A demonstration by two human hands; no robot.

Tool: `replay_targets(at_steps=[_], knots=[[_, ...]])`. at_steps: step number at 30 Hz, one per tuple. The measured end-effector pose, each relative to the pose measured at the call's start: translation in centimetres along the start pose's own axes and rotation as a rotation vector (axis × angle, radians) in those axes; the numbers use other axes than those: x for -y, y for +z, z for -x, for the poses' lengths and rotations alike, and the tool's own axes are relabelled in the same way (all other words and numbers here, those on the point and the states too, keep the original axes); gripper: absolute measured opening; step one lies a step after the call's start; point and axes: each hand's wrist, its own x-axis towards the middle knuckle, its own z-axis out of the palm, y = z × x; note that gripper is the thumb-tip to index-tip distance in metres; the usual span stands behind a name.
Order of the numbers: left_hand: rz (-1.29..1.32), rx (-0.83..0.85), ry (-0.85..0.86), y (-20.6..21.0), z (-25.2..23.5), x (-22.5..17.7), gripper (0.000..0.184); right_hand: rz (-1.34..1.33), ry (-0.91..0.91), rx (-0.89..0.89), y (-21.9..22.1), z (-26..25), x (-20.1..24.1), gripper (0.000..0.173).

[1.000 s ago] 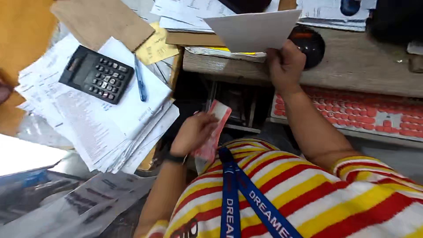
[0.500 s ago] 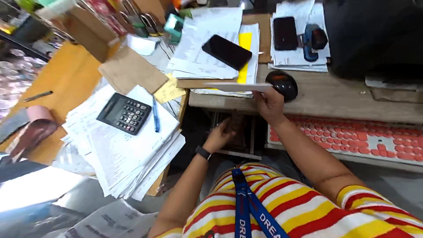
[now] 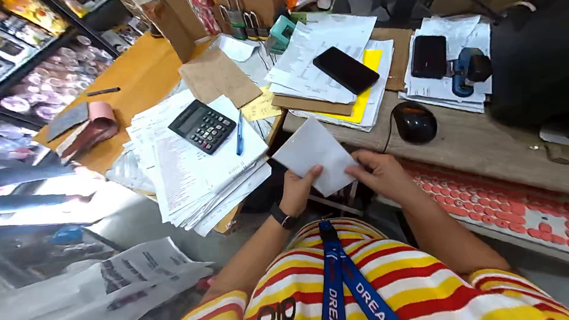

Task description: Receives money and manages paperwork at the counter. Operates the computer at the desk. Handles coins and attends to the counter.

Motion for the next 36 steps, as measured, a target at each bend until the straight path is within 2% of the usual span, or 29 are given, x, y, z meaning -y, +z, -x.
replay_targets(at_steps=[1, 3, 4, 6, 10, 12, 18, 26, 32, 36], knots=[[-0.147, 0.054, -0.048, -0.2, -0.5, 1.4, 0.024, 0.075, 0.110, 0.027, -1.1, 0.5, 0.0, 0.030], [-0.503, 0.224, -0.148, -1.7, -2.0, 4.9, 0.069, 0.198, 0.288, 0.116, -2.8, 1.2, -0.1, 0.053], [-0.690, 0.295, -0.200, -2.4, -2.9, 6.6, 0.082, 0.235, 0.314, 0.151, -3.1, 1.5, -0.2, 0.054], [-0.985, 0.405, -0.298, -3.3, -4.1, 9.4, 0.091, 0.261, 0.320, 0.212, -2.8, 2.0, -0.3, 0.039], [-1.279, 0.469, -0.464, -1.9, -5.0, 10.7, 0.094, 0.237, 0.507, 0.371, -0.7, 0.7, -0.9, 0.032], [-1.322, 0.492, -0.460, -1.2, -5.2, 11.4, 0.093, 0.242, 0.557, 0.407, 0.6, -0.2, -1.6, 0.031], [-1.423, 0.632, -0.413, -0.4, -3.9, 11.8, 0.058, 0.287, 0.514, 0.436, 4.5, -3.6, -3.9, 0.032], [-1.452, 0.647, -0.383, -0.8, -3.1, 11.9, 0.078, 0.436, 0.645, 0.603, 8.1, -7.9, -3.0, 0.029], [-1.480, 0.793, -0.300, -0.8, -2.6, 11.2, 0.071, 0.433, 0.701, 0.555, 11.2, -9.8, -2.9, 0.029], [-1.462, 0.824, -0.294, -1.3, -2.5, 11.7, 0.076, 0.435, 0.709, 0.593, 14.1, -9.5, -5.0, 0.042]])
